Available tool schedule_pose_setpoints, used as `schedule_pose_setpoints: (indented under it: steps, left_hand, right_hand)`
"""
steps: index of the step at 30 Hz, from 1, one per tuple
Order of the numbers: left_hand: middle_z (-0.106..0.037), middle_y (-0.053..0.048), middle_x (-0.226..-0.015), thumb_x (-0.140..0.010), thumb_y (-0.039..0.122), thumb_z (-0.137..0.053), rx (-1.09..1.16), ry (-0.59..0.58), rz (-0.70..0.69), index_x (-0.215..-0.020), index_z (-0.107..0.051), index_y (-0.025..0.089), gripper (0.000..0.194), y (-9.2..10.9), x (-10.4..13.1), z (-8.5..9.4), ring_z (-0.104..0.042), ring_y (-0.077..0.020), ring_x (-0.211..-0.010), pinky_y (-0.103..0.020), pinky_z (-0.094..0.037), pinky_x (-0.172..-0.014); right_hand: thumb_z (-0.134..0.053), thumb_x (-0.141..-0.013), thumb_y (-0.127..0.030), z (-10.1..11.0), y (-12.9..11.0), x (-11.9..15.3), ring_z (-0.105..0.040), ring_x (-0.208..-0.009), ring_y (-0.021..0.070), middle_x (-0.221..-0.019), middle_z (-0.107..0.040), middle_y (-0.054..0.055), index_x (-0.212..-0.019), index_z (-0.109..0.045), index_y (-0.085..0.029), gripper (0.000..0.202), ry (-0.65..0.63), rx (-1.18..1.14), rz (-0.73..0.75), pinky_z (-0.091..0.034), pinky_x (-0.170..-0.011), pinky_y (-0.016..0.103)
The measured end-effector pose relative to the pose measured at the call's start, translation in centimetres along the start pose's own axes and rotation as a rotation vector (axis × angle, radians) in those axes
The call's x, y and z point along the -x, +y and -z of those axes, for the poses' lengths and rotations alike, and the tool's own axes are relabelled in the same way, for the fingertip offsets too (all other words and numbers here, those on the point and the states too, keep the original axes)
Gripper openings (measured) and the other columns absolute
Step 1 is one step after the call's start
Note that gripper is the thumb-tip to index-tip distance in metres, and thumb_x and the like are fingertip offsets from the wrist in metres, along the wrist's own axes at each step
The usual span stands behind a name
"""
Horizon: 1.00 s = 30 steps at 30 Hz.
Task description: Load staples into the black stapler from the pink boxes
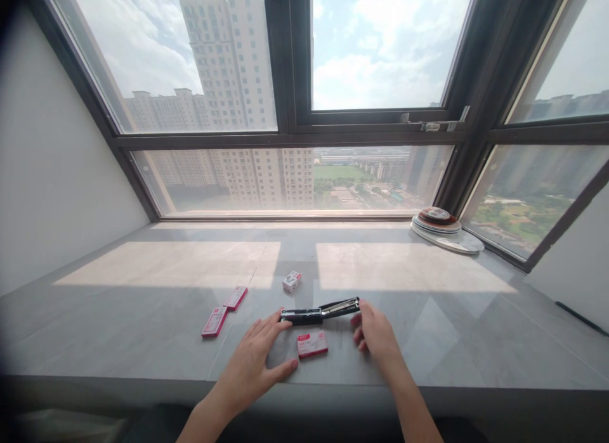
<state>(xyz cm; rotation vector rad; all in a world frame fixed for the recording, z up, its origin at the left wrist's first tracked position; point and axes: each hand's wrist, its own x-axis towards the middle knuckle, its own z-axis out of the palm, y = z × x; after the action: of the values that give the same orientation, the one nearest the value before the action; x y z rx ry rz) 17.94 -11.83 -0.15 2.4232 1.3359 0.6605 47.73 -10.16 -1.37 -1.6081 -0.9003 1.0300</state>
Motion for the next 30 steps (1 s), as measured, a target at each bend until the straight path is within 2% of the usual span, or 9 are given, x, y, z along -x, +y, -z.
schedule_pose_setpoints:
  steps: [3, 5, 7, 11, 15, 18, 22, 26, 30]
  left_hand:
    - [-0.04, -0.005, -0.157, -0.083, 0.049, -0.071, 0.018, 0.005, 0.027, -0.13, -0.058, 0.035, 0.05, 0.7, -0.2, -0.6, -0.03, -0.03, -0.149, -0.058, -0.021, -0.122]
    - [-0.042, -0.005, -0.156, -0.085, 0.047, -0.07, 0.023, 0.017, 0.051, -0.12, -0.063, 0.034, 0.038, 1.0, -0.5, -1.1, -0.027, -0.0301, -0.15, -0.061, -0.018, -0.121]
    - [-0.042, -0.004, -0.156, -0.085, 0.046, -0.07, 0.032, 0.025, 0.075, -0.111, -0.066, 0.032, 0.03, 1.2, -0.7, -1.5, -0.026, -0.0302, -0.151, -0.062, -0.017, -0.121]
    - [-0.043, -0.005, -0.156, -0.082, 0.046, -0.074, 0.063, 0.02, 0.094, -0.105, -0.067, 0.031, 0.029, 0.7, -1.0, -1.2, -0.031, -0.0296, -0.149, -0.06, -0.019, -0.121]
    - [-0.047, -0.004, -0.153, -0.082, 0.043, -0.074, 0.096, 0.001, 0.066, -0.103, -0.067, 0.03, 0.025, -0.3, -0.9, 0.0, -0.037, -0.0276, -0.146, -0.053, -0.025, -0.121]
    - [-0.047, -0.004, -0.153, -0.082, 0.041, -0.075, 0.115, -0.007, 0.05, -0.108, -0.066, 0.03, 0.03, -0.8, -0.7, 0.4, -0.039, -0.0269, -0.145, -0.051, -0.026, -0.121]
    - [-0.046, -0.002, -0.154, -0.083, 0.042, -0.073, 0.121, 0.005, 0.045, -0.116, -0.065, 0.032, 0.035, -1.1, -0.5, 0.3, -0.04, -0.0266, -0.144, -0.051, -0.024, -0.123]
    - [-0.046, -0.001, -0.154, -0.083, 0.041, -0.073, 0.15, 0.0, 0.058, -0.115, -0.066, 0.032, 0.034, -1.1, -0.5, 0.2, -0.042, -0.026, -0.143, -0.05, -0.024, -0.123]
    - [-0.048, -0.002, -0.152, -0.082, 0.041, -0.073, 0.164, 0.007, 0.063, -0.114, -0.067, 0.032, 0.034, -1.3, -0.6, 0.2, -0.042, -0.0273, -0.143, -0.051, -0.024, -0.124]
  right_hand:
    - [-0.033, -0.091, -0.072, 0.9, 0.8, 1.0, -0.042, -0.032, 0.012, -0.054, -0.058, 0.0, -0.093, -0.065, -0.016, 0.065, -0.152, 0.253, -0.048, -0.025, -0.036, 0.025]
    - [-0.037, -0.092, -0.07, -0.4, 0.7, 2.3, -0.043, -0.034, 0.0118, -0.05, -0.056, -0.001, -0.087, -0.065, -0.017, 0.06, -0.271, 0.341, 0.017, -0.026, -0.04, 0.024]
    - [-0.046, -0.092, -0.064, -2.5, 0.7, 3.4, -0.049, -0.043, 0.0135, -0.052, -0.058, 0.0, -0.08, -0.064, -0.018, 0.051, -0.322, 0.38, 0.137, -0.03, -0.045, 0.024]
    - [-0.054, -0.091, -0.051, -4.9, 0.8, 3.8, -0.058, -0.059, 0.0174, -0.064, -0.066, 0.003, -0.075, -0.065, -0.018, 0.039, -0.264, 0.439, 0.301, -0.036, -0.055, 0.025]
    - [-0.054, -0.091, -0.047, -3.6, 0.4, 3.3, -0.06, -0.063, 0.0195, -0.067, -0.067, 0.003, -0.076, -0.065, -0.019, 0.034, -0.2, 0.534, 0.296, -0.036, -0.058, 0.027]
    - [-0.054, -0.092, -0.045, -3.3, -0.9, 3.7, -0.058, -0.059, 0.0198, -0.06, -0.063, 0.0, -0.087, -0.067, -0.021, 0.028, -0.092, 0.619, 0.352, -0.034, -0.057, 0.027]
    - [-0.052, -0.094, -0.043, -6.5, -3.1, 4.6, -0.062, -0.065, 0.0211, -0.064, -0.065, 0.0, -0.109, -0.069, -0.024, 0.03, -0.132, 0.57, 0.45, -0.037, -0.06, 0.027]
    - [-0.049, -0.095, -0.045, -10.3, -4.0, 4.6, -0.064, -0.065, 0.0216, -0.067, -0.069, 0.003, -0.096, -0.071, -0.021, 0.033, -0.203, 0.457, 0.398, -0.04, -0.06, 0.027]
    - [-0.052, -0.095, -0.044, -10.9, -3.5, 4.3, -0.065, -0.065, 0.0208, -0.068, -0.07, 0.004, -0.091, -0.069, -0.02, 0.03, -0.13, 0.508, 0.375, -0.039, -0.058, 0.026]
